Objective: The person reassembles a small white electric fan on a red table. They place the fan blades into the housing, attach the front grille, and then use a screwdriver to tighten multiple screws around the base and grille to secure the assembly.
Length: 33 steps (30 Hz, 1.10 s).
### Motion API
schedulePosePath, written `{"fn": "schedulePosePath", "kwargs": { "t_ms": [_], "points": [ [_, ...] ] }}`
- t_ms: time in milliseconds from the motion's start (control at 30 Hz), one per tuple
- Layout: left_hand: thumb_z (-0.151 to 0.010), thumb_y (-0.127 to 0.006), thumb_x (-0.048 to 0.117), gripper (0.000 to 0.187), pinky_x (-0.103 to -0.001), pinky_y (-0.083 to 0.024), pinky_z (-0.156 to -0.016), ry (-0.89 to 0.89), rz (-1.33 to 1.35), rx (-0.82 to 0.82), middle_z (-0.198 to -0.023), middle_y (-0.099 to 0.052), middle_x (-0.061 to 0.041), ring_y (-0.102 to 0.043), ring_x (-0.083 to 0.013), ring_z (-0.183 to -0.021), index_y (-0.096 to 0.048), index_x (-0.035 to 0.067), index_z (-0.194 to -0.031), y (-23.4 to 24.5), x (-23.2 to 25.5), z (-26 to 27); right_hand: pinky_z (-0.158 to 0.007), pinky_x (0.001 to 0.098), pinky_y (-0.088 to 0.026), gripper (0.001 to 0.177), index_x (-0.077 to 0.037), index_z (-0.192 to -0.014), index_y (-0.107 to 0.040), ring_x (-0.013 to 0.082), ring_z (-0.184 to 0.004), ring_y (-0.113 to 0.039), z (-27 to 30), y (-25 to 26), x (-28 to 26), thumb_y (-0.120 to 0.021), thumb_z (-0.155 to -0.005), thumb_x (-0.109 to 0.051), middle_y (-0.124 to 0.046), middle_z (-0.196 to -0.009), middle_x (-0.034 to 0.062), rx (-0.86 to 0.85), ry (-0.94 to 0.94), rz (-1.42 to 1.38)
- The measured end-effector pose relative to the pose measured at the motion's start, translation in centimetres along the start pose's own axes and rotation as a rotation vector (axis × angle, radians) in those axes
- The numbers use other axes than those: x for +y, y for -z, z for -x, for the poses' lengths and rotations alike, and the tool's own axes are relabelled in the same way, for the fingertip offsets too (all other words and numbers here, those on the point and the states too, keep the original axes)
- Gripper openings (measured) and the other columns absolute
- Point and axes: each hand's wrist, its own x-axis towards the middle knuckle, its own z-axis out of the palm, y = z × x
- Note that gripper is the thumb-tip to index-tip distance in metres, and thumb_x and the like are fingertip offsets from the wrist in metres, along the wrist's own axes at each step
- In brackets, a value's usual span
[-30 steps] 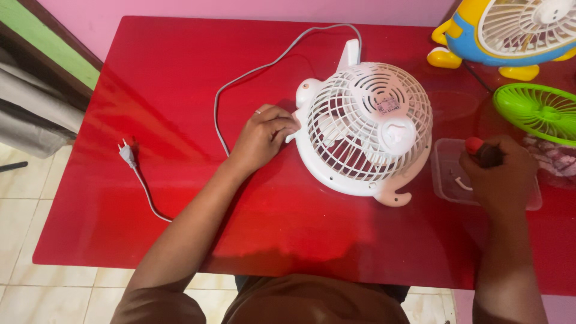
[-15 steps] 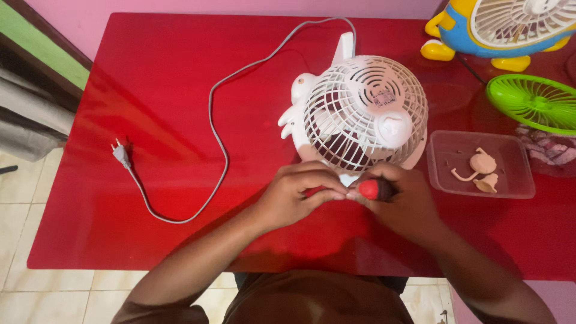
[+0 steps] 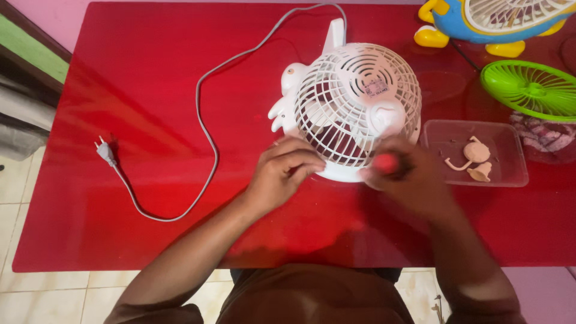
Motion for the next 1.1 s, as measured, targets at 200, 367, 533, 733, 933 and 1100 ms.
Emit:
{"fn": "schedulePosePath", "kwargs": {
  "t_ms": [200,367,533,733,933,1100],
  "points": [
    [-0.074,-0.085,0.003,0.024,-0.036,-0.047,-0.087,-0.136,-0.372,0.018,-0.101,-0.064,0.001,-0.062,-0.0204,-0.103,-0.079,0.016,-0.094,-0.1,-1.1,0.3,-0.067,0.0233,-0.047,0.023,-0.004,-0.097,-0.055,0.0097,-0.074,-0.058,0.3,8.1,3.6,-0.072,-0.1,0.012,-0.061,-0.088,0.0025,0.531,0.274,0.12],
    [-0.075,-0.083,0.01,0.021,-0.038,-0.044,-0.096,-0.211,-0.553,-0.024,-0.106,-0.064,0.003,-0.058,-0.02,-0.108,-0.079,0.017,-0.095,-0.3,-0.9,0.3,-0.064,0.0233,-0.044,0.022,-0.003,-0.099,-0.053,0.0097,-0.072,-0.056,0.2,10.3,4.1,-0.068,-0.103,0.011,-0.057,-0.086,0.0029,0.768,0.265,0.067],
    [-0.085,-0.075,0.014,0.015,-0.043,-0.043,-0.103,-0.33,-0.797,-0.063,-0.112,-0.064,0.003,-0.056,-0.0221,-0.117,-0.079,0.013,-0.099,0.3,0.0,0.3,-0.059,0.0228,-0.043,0.025,-0.004,-0.104,-0.052,0.0095,-0.066,-0.055,0.0,10.4,4.0,-0.072,-0.112,0.009,-0.059,-0.083,0.0049,0.791,0.272,-0.059],
    [-0.087,-0.074,0.016,0.014,-0.047,-0.042,-0.105,-0.4,-0.916,-0.124,-0.117,-0.064,-0.001,-0.054,-0.0246,-0.119,-0.078,0.012,-0.1,0.3,0.7,0.1,-0.067,0.0245,-0.043,0.027,-0.001,-0.1,-0.05,0.012,-0.071,-0.051,0.1,11.8,6.5,-0.07,-0.107,0.015,-0.053,-0.089,0.0057,0.757,0.339,0.063],
    [-0.083,-0.074,0.016,0.017,-0.045,-0.042,-0.103,-0.384,-0.819,-0.146,-0.114,-0.065,0.001,-0.056,-0.022,-0.117,-0.079,0.012,-0.099,0.2,0.8,-0.2,-0.073,0.0291,-0.05,0.015,0.0,-0.101,-0.071,0.0153,-0.077,-0.064,0.3,12.9,5.2,-0.083,-0.101,-0.009,-0.069,-0.086,0.0071,0.629,0.105,0.618],
    [-0.083,-0.08,0.016,0.013,-0.04,-0.043,-0.101,-0.329,-0.689,-0.15,-0.109,-0.065,0.003,-0.058,-0.0192,-0.113,-0.08,0.013,-0.096,0.5,0.6,-0.4,-0.066,0.0435,-0.051,0.035,-0.013,-0.112,-0.077,0.0307,-0.074,-0.071,-0.3,11.4,2.8,-0.081,-0.081,-0.028,-0.072,-0.086,0.0156,0.365,-0.35,0.838]
  ]
}}
